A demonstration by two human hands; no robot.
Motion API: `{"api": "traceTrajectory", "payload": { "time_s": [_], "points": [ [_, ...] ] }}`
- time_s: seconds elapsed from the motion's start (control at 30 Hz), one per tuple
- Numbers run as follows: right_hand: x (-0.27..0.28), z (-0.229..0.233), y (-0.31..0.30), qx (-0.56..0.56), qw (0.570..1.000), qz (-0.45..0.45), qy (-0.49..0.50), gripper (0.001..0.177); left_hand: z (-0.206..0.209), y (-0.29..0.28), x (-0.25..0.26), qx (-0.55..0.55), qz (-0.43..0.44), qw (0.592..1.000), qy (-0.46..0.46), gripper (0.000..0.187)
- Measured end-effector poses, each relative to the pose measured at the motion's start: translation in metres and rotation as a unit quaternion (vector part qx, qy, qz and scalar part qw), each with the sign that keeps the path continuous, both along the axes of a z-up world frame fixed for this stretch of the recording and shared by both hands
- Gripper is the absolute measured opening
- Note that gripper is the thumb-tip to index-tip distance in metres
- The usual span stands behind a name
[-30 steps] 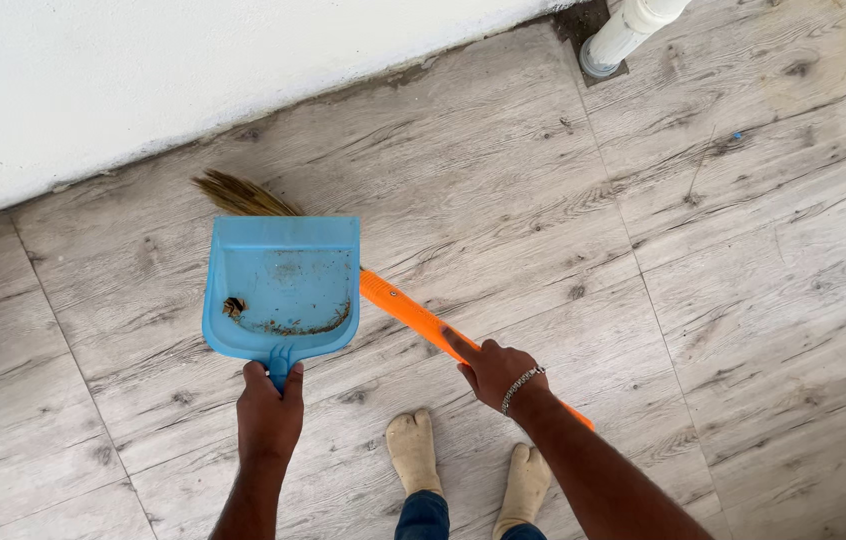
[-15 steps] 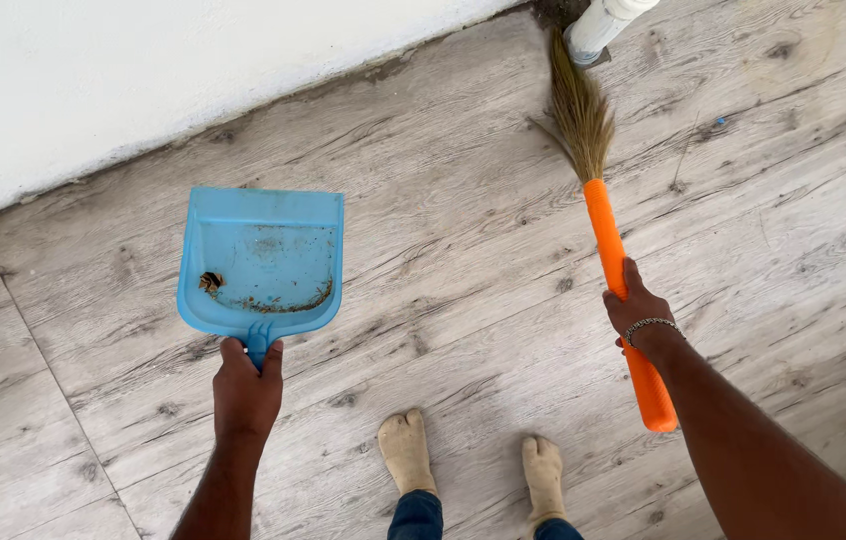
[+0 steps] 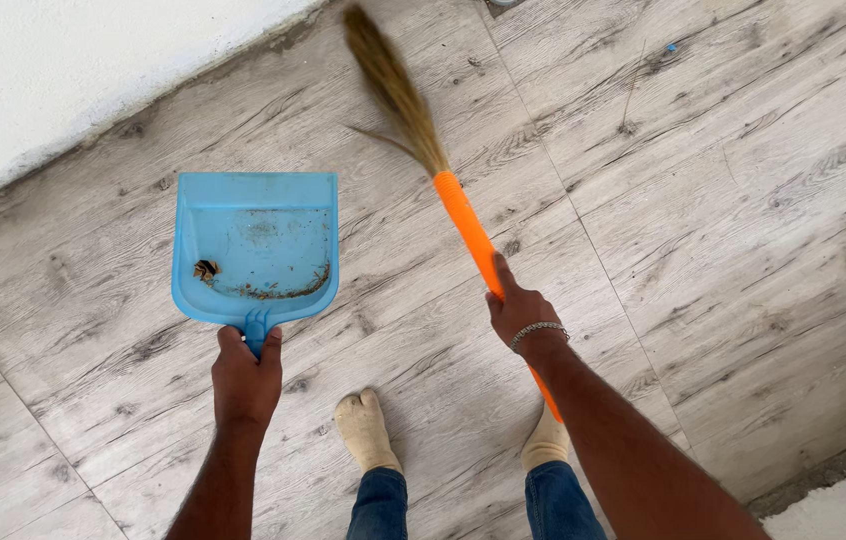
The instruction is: The person sweeps a tiled floor using a broom and dustpan, gathering debris into the dustpan. They move around the room to collect dirt from various areas, including near a white pipe and along the walls. Finally, they place the collected debris into a blue plastic bag.
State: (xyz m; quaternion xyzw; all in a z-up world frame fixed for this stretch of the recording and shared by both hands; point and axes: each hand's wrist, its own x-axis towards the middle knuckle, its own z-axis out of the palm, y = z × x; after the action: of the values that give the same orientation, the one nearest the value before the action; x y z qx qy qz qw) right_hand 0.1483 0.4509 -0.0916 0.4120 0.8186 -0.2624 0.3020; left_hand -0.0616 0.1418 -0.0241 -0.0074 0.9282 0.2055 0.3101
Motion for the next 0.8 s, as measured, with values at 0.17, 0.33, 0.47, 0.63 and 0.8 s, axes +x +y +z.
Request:
{"api": "traceTrajectory", "payload": {
  "time_s": [0.17,0.33,0.47,0.63,0.8],
  "points": [
    [0.139,0.025,0.095,-0.003,0.963,-0.250,-0.104,0.077,0.001,0.048,0.032,0.005,0.004,1.000,-0.008,0.050],
    [0.217,0.065,0.171,0.027,0.943,-0.315,-0.103,0.074,-0.001,0.090,0.055,0.017,-0.006,1.000,-0.002,0.050],
    [0.213,0.062,0.162,0.007,0.971,-0.234,-0.038,0.077,0.004,0.121,0.069,0.025,0.006,1.000,0.015,0.049],
    [0.136,0.046,0.118,-0.021,0.996,0.053,0.068,0.076,0.017,0.150,0.077,0.049,0.032,0.998,0.039,0.047],
    [0.038,0.046,0.133,-0.075,0.989,0.122,0.032,0.069,0.022,0.154,0.080,0.025,0.030,0.999,0.034,0.045]
  ]
}}
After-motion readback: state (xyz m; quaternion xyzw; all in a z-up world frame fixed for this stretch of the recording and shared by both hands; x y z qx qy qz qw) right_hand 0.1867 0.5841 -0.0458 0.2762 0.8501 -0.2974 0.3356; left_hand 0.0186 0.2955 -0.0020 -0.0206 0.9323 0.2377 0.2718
